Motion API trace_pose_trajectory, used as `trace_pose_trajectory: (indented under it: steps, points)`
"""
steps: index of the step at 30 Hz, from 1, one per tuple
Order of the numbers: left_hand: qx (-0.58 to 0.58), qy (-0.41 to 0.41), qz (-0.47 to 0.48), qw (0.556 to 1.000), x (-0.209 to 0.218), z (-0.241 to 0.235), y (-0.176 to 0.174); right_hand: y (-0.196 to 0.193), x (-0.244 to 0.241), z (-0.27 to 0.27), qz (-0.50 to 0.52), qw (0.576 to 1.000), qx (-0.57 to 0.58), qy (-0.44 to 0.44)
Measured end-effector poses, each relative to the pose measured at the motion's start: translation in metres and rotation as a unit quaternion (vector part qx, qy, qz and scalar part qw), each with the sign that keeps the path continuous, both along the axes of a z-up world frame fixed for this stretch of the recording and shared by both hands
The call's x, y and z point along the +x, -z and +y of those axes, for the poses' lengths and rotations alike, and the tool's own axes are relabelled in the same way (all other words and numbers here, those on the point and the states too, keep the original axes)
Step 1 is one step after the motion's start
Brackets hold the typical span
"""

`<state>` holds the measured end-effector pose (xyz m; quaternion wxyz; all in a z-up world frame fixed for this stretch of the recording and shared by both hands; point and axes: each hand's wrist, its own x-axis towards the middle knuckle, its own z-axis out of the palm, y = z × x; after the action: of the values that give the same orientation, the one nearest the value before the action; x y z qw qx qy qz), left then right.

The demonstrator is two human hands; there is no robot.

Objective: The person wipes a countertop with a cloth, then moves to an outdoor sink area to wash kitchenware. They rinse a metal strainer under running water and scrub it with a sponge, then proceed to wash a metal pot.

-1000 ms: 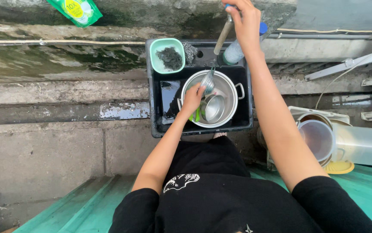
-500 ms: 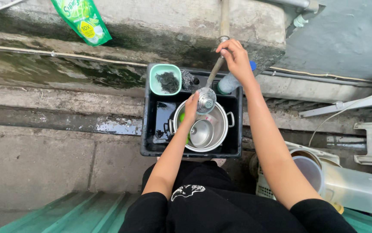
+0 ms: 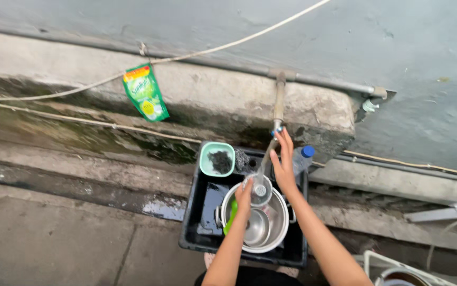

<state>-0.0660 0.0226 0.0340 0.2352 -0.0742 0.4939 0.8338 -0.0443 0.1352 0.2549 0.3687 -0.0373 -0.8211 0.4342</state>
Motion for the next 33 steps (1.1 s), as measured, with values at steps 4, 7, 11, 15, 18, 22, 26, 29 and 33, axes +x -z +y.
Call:
trace_pose_trajectory:
  steps: [4,7,11,15,18,22,26,29,33]
  points:
    - [0.019,-0.010,-0.006,1.000,0.005,-0.023,-0.019,0.090,0.059,-0.055,-0.059,0.987,-0.106,0.105]
    - [0.023,-0.026,-0.037,0.999,0.007,-0.035,-0.029,0.148,0.077,-0.074,-0.130,0.963,-0.134,0.194]
    - [0.046,0.009,-0.105,0.993,0.003,-0.047,-0.037,0.187,0.053,-0.058,-0.197,0.869,-0.427,0.152]
    - [0.051,0.109,-0.115,0.986,0.007,-0.058,-0.039,0.236,0.043,-0.033,-0.195,0.730,-0.647,0.100]
    - [0.057,0.177,-0.097,0.978,0.006,-0.066,-0.039,0.264,0.040,-0.026,-0.203,0.641,-0.731,0.115]
    - [0.035,0.194,-0.091,0.976,0.005,-0.071,-0.038,0.264,0.046,-0.032,-0.179,0.584,-0.790,0.061]
    - [0.128,0.152,-0.165,0.966,0.001,-0.062,-0.039,0.212,0.048,-0.038,-0.119,0.566,-0.816,0.015]
    - [0.122,0.118,-0.144,0.975,-0.001,-0.046,-0.036,0.177,0.047,-0.037,-0.121,0.578,-0.807,-0.001]
    - [0.035,0.044,-0.018,0.998,-0.008,-0.024,-0.032,0.160,0.046,-0.033,-0.154,0.658,-0.736,0.033]
